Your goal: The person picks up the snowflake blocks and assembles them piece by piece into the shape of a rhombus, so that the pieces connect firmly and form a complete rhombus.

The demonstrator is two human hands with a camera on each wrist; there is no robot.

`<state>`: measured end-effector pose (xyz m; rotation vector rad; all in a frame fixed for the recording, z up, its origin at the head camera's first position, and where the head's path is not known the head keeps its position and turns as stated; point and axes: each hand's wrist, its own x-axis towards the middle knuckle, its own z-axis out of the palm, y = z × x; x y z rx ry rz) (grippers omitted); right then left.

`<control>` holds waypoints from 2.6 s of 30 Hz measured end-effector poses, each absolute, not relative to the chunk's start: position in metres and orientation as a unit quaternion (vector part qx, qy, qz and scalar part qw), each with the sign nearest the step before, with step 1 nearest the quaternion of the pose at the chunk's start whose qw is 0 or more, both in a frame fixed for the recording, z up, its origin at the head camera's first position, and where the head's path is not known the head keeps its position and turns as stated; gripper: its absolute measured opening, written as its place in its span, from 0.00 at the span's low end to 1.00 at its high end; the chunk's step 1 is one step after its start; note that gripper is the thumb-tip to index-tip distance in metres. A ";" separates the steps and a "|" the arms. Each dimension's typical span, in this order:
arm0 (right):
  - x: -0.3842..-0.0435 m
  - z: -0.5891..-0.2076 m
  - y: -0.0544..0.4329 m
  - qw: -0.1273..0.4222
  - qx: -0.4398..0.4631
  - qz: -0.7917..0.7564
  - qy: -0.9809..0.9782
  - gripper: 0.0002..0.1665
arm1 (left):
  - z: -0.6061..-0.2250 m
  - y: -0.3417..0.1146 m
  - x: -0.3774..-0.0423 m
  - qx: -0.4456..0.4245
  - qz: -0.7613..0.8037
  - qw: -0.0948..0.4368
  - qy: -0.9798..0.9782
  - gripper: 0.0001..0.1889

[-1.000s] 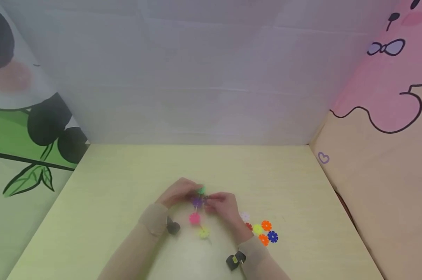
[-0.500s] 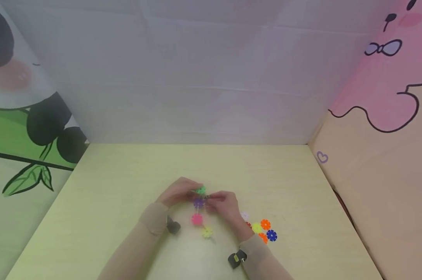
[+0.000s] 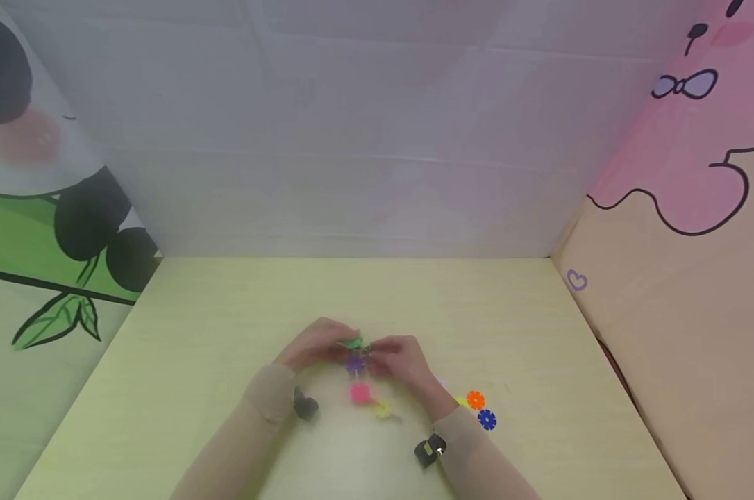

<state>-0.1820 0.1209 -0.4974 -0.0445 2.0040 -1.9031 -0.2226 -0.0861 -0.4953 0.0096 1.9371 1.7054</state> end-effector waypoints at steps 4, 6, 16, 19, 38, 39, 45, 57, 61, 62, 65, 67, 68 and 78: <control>-0.189 -0.499 0.120 0.197 -0.022 -0.663 0.722 0.15 | -0.492 -0.089 -0.222 0.010 0.623 0.281 0.730 0.11; -0.191 -0.500 0.119 0.202 -0.027 -0.660 0.723 0.15 | -0.491 -0.091 -0.222 0.015 0.617 0.286 0.733 0.11; -0.202 -0.494 0.111 0.214 -0.066 -0.614 0.757 0.10 | -0.490 -0.104 -0.225 0.049 0.592 0.330 0.733 0.15; -0.206 -0.493 0.110 0.215 -0.086 -0.590 0.773 0.07 | -0.489 -0.106 -0.224 0.052 0.583 0.342 0.735 0.14; -0.213 -0.482 0.111 0.191 -0.157 -0.469 0.848 0.06 | -0.490 -0.097 -0.206 0.065 0.572 0.318 0.753 0.11; -0.213 -0.480 0.113 0.185 -0.161 -0.462 0.852 0.06 | -0.491 -0.096 -0.206 0.064 0.572 0.316 0.754 0.10; -0.214 -0.467 0.143 0.151 -0.193 -0.437 0.865 0.11 | -0.494 -0.096 -0.203 0.059 0.566 0.303 0.765 0.10; -0.226 -0.455 0.226 0.199 -0.213 -0.292 0.911 0.11 | -0.502 -0.092 -0.213 0.045 0.572 0.275 0.772 0.08; -0.227 -0.458 0.250 0.209 -0.213 -0.272 0.915 0.11 | -0.502 -0.089 -0.217 0.040 0.581 0.271 0.766 0.09; -0.227 -0.458 0.256 0.212 -0.213 -0.267 0.916 0.11 | -0.502 -0.089 -0.218 0.038 0.583 0.271 0.765 0.09; -0.221 -0.461 0.269 0.228 -0.204 -0.249 0.919 0.11 | -0.502 -0.088 -0.218 0.030 0.584 0.264 0.767 0.10; -0.216 -0.464 0.275 0.242 -0.195 -0.235 0.921 0.11 | -0.504 -0.089 -0.218 0.024 0.589 0.262 0.764 0.10; -0.213 -0.467 0.278 0.248 -0.192 -0.229 0.921 0.11 | -0.504 -0.089 -0.217 0.023 0.590 0.260 0.764 0.10; -0.198 -0.487 0.293 0.250 -0.168 -0.222 0.927 0.16 | -0.510 -0.090 -0.212 0.006 0.590 0.237 0.772 0.11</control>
